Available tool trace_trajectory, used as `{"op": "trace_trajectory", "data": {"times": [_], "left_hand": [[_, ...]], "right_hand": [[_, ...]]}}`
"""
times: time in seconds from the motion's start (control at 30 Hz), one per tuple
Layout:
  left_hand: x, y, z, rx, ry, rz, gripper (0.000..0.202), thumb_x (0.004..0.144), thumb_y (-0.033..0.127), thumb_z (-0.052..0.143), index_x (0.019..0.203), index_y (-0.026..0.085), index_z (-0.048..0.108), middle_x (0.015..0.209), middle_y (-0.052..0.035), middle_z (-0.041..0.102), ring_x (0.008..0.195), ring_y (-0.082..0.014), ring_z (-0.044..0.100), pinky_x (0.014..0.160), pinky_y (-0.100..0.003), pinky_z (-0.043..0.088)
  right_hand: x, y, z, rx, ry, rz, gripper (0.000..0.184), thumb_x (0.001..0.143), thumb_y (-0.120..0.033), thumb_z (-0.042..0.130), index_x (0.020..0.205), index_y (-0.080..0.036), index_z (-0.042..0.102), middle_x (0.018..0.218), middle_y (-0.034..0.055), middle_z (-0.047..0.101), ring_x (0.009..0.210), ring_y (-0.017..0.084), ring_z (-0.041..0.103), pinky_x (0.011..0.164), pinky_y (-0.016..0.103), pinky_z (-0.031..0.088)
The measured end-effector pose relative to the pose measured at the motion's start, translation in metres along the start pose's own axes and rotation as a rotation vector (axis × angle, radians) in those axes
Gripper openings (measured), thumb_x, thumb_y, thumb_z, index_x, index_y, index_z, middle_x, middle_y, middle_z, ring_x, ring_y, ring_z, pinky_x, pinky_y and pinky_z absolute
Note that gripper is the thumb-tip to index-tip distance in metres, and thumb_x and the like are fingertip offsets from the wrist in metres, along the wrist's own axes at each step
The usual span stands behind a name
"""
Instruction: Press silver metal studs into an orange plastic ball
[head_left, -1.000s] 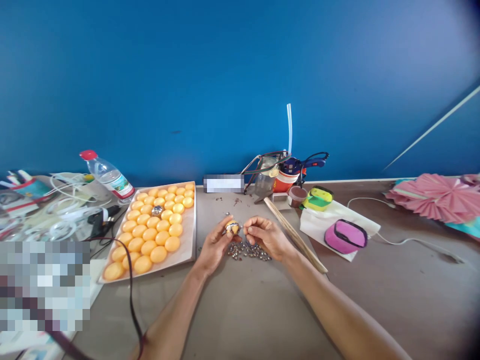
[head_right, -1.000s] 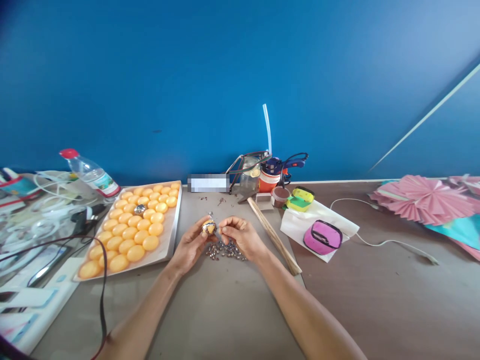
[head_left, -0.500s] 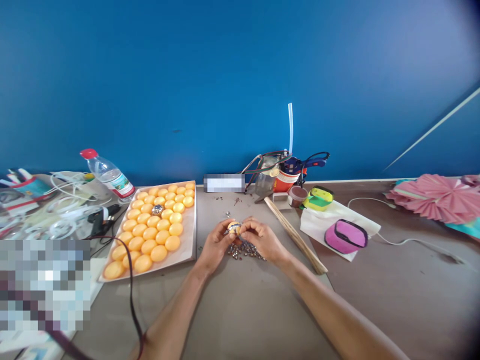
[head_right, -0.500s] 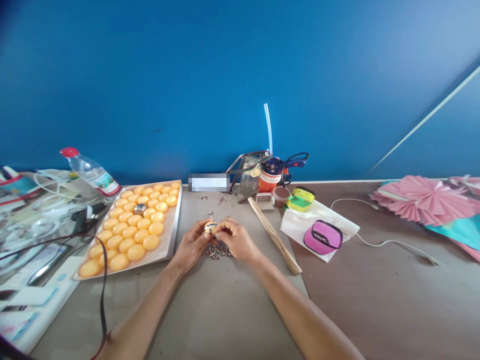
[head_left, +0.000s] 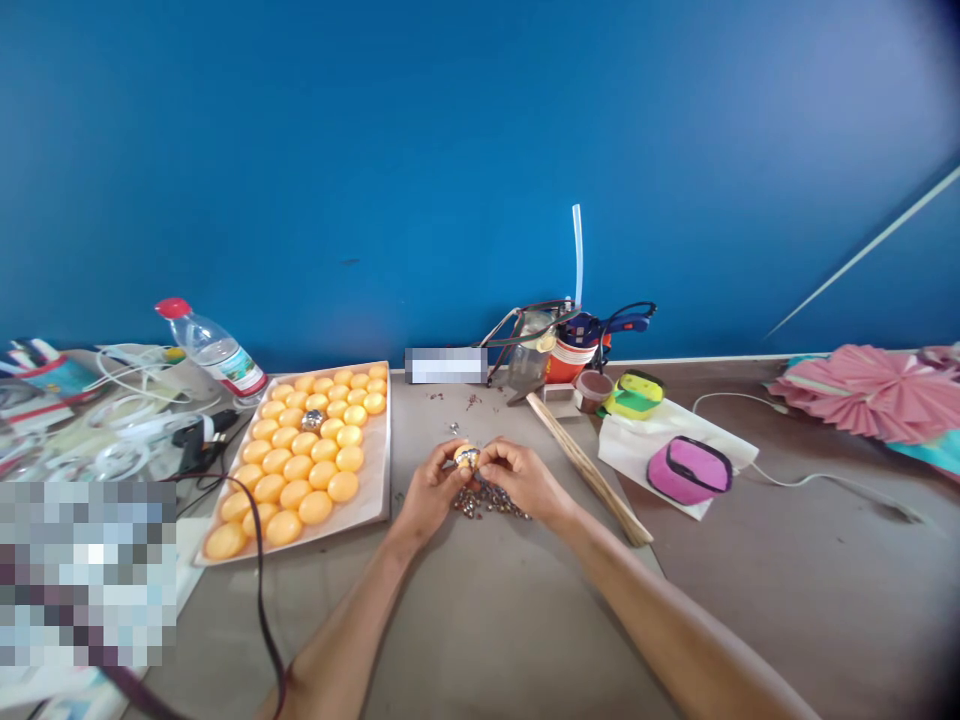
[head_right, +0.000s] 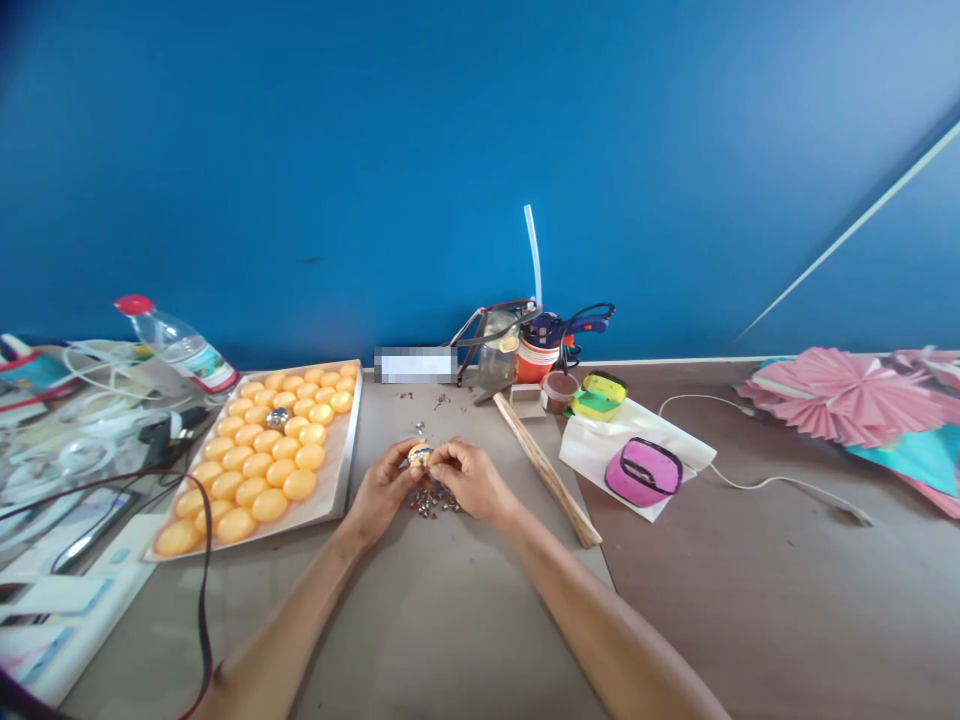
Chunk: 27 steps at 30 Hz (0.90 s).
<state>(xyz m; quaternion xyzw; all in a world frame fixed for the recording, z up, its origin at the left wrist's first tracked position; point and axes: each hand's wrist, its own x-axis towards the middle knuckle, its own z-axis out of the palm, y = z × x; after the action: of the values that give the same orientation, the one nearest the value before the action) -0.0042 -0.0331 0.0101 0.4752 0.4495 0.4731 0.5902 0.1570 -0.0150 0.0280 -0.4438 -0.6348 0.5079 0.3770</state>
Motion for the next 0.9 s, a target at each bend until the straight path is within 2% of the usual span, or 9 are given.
{"op": "trace_trajectory", "data": {"times": [0.3,0.53,0.63,0.9], "left_hand": [[0.001,-0.001,0.000,0.014,0.001,-0.014,0.045,0.072,0.040,0.065,0.109,0.017,0.052,0.094,-0.0045,0.060,0.067,-0.0132,0.060,0.064,-0.026,0.048],[0.001,-0.005,0.001,0.047,0.033,0.025,0.042,0.073,0.037,0.065,0.108,0.018,0.053,0.092,-0.0036,0.061,0.067,-0.0140,0.062,0.065,-0.027,0.049],[0.000,-0.005,0.001,0.056,0.053,0.039,0.040,0.072,0.037,0.065,0.106,0.018,0.055,0.090,-0.0032,0.062,0.069,-0.0148,0.061,0.066,-0.027,0.049],[-0.004,-0.002,0.004,0.094,0.064,0.047,0.038,0.074,0.036,0.064,0.105,0.018,0.055,0.089,-0.0030,0.062,0.073,-0.0160,0.062,0.067,-0.027,0.049]], "right_hand": [[0.001,0.002,-0.003,-0.010,-0.026,0.009,0.009,0.071,-0.025,0.053,0.068,-0.017,0.055,0.068,-0.0022,0.052,0.062,0.010,0.049,0.062,0.023,0.039],[-0.001,-0.004,0.003,0.119,0.016,0.160,0.004,0.068,-0.022,0.053,0.069,-0.018,0.052,0.056,-0.0051,0.052,0.055,0.010,0.050,0.056,0.023,0.039],[-0.002,-0.006,0.005,0.153,0.032,0.183,0.003,0.068,-0.021,0.053,0.070,-0.019,0.051,0.054,-0.0051,0.055,0.055,0.011,0.053,0.057,0.023,0.041],[-0.002,-0.005,0.008,0.058,0.052,0.207,0.003,0.071,-0.021,0.052,0.069,-0.019,0.050,0.053,-0.0038,0.058,0.052,0.011,0.052,0.053,0.022,0.038]]}}
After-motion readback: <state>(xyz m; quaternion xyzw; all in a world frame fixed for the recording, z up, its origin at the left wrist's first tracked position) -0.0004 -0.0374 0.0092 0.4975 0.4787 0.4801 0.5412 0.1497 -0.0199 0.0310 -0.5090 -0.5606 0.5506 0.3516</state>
